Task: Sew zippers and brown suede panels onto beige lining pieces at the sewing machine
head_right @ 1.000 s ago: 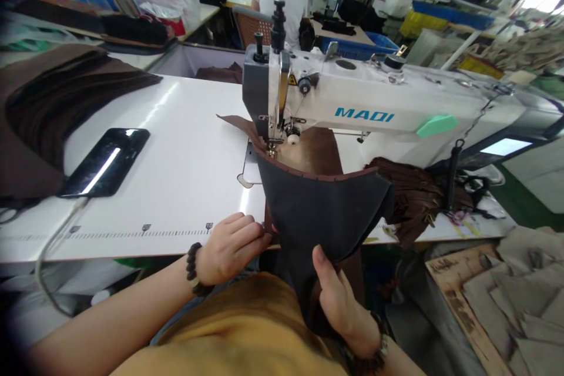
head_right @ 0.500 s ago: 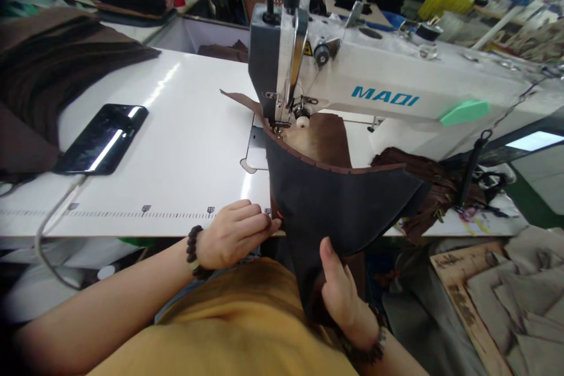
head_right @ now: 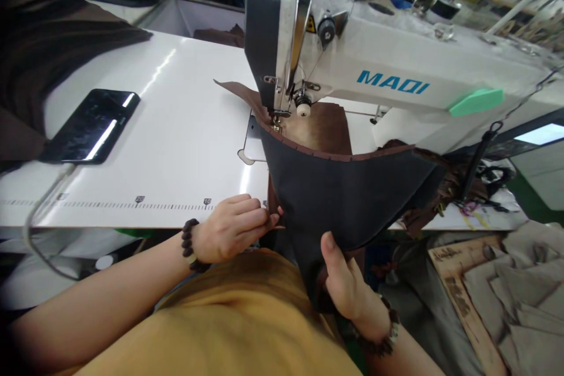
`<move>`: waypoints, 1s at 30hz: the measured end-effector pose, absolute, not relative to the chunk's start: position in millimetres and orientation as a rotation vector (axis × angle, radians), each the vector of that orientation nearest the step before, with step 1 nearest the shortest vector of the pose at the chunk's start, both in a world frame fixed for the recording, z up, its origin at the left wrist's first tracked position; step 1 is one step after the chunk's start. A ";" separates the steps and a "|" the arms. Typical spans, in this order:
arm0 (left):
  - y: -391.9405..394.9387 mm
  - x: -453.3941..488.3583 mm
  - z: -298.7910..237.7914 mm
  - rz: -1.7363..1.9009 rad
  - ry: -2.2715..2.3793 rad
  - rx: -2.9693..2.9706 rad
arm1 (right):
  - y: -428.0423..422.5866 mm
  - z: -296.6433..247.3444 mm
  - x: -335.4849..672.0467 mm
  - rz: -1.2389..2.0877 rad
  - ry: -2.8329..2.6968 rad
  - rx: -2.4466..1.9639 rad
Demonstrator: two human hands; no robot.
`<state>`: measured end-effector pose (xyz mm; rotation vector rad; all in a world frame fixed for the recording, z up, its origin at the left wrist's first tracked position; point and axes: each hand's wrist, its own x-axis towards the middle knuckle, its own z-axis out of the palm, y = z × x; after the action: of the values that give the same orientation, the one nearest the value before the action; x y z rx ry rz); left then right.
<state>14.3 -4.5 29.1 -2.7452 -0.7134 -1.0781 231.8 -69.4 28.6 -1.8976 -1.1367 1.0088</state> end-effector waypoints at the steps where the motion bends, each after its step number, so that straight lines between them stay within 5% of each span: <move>1: -5.1 13.2 28.2 -1.064 -0.711 -2.755 | -68.6 29.7 233.6 1.019 -1.166 -1.912; 14: -13.5 -0.7 21.4 -0.627 -0.879 -3.036 | -41.6 48.6 226.0 1.233 -1.992 -1.529; 22: 39.5 -53.2 86.9 -1.085 -1.371 -2.748 | -30.8 64.6 207.8 0.914 -2.723 -1.109; 30: 61.1 -20.7 58.5 -0.087 -1.116 -3.194 | -9.1 78.8 208.7 0.942 -2.802 -1.065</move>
<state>-20.7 61.1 58.5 -3.1943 -1.1159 -0.0870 208.7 -9.1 78.8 -1.0646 -2.8018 0.9422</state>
